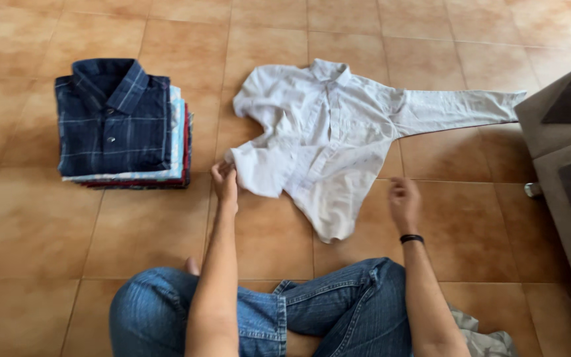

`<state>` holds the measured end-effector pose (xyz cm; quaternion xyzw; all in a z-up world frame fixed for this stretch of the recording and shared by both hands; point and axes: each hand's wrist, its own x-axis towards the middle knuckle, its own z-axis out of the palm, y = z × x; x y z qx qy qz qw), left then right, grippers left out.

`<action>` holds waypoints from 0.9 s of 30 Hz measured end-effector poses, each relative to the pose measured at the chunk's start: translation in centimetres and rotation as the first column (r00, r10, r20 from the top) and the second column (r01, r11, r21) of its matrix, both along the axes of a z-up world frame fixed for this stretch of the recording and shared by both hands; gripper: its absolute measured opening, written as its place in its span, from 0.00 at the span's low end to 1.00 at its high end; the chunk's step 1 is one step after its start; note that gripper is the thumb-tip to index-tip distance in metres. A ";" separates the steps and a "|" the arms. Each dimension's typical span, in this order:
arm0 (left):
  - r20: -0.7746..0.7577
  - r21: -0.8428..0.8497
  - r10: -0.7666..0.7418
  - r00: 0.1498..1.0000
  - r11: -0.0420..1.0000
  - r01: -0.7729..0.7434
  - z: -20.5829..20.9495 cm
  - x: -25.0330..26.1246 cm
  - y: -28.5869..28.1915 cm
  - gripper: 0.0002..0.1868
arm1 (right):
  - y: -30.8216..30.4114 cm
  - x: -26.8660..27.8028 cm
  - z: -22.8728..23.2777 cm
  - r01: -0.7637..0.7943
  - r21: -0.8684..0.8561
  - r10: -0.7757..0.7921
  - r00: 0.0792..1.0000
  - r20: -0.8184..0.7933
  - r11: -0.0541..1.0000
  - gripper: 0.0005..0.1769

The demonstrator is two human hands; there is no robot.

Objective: The person folds a dark blue checkered long-sleeved shirt by hand on a tiled floor, smoothing and aligning it before folding it into a compact rectangle and placing it on a stack. The person then unfolds a white patterned shirt and begins folding it in the same manner.

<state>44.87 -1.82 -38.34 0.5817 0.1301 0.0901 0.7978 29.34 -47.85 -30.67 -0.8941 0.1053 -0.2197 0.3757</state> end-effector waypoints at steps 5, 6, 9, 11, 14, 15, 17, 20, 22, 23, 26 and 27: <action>-0.240 -0.330 -0.108 0.965 0.944 0.023 2.0 -2.9 2.5 0.32 | 2.2 -2.0 2.3 0.119 0.282 0.135 0.664 -0.736 0.952 0.31; -0.209 -0.319 -0.122 0.970 0.946 0.050 1.9 -2.9 2.2 0.34 | 3.2 -2.0 2.7 0.076 0.316 0.205 0.617 -0.760 0.946 0.33; -0.129 -0.282 -0.143 0.981 0.954 0.102 1.2 -2.7 1.2 0.39 | 6.9 -1.7 3.2 -0.025 0.299 0.269 0.515 -0.814 0.954 0.38; -0.080 -0.236 -0.137 0.987 0.965 0.115 0.9 -2.1 1.1 0.39 | 9.8 -1.1 2.5 -0.064 0.126 0.140 0.552 -0.822 0.990 0.43; -0.305 -0.016 -0.067 0.950 0.998 0.066 0.8 -0.7 0.9 0.39 | 12.0 -0.2 0.4 -0.148 0.083 0.164 0.692 -0.703 0.985 0.51; -0.165 0.180 0.029 0.986 0.984 0.002 0.8 0.0 0.9 0.39 | 11.7 0.2 -0.2 -0.166 0.188 0.248 0.746 -0.618 0.968 0.47; 0.160 0.512 0.124 0.979 0.838 -0.190 0.7 1.2 1.3 0.41 | 11.0 0.9 -1.6 -0.219 0.386 0.380 0.828 -0.412 0.896 0.41; 0.341 0.713 0.088 0.936 0.625 -0.318 0.1 2.6 1.3 0.35 | 8.0 1.5 -2.1 0.047 0.589 0.288 0.839 -0.462 0.807 0.31; 0.257 0.750 0.067 0.964 0.615 -0.243 -0.7 3.1 0.8 0.23 | 6.0 1.2 -1.7 0.092 0.713 0.140 0.955 -0.260 0.695 0.25; 0.215 0.767 0.056 0.975 0.609 -0.204 -1.2 3.1 0.6 0.17 | 4.8 0.8 -1.2 0.063 0.759 0.076 0.986 -0.147 0.648 0.23; -0.029 0.187 0.060 0.998 0.981 -0.054 -2.3 2.9 0.6 0.16 | 1.8 -0.7 0.4 0.126 0.852 -0.168 0.985 -0.046 0.509 0.20; -0.074 0.006 0.074 0.995 0.997 -0.074 -2.5 2.6 0.6 0.15 | 1.0 -1.4 0.7 0.160 0.822 -0.204 0.977 -0.054 0.546 0.18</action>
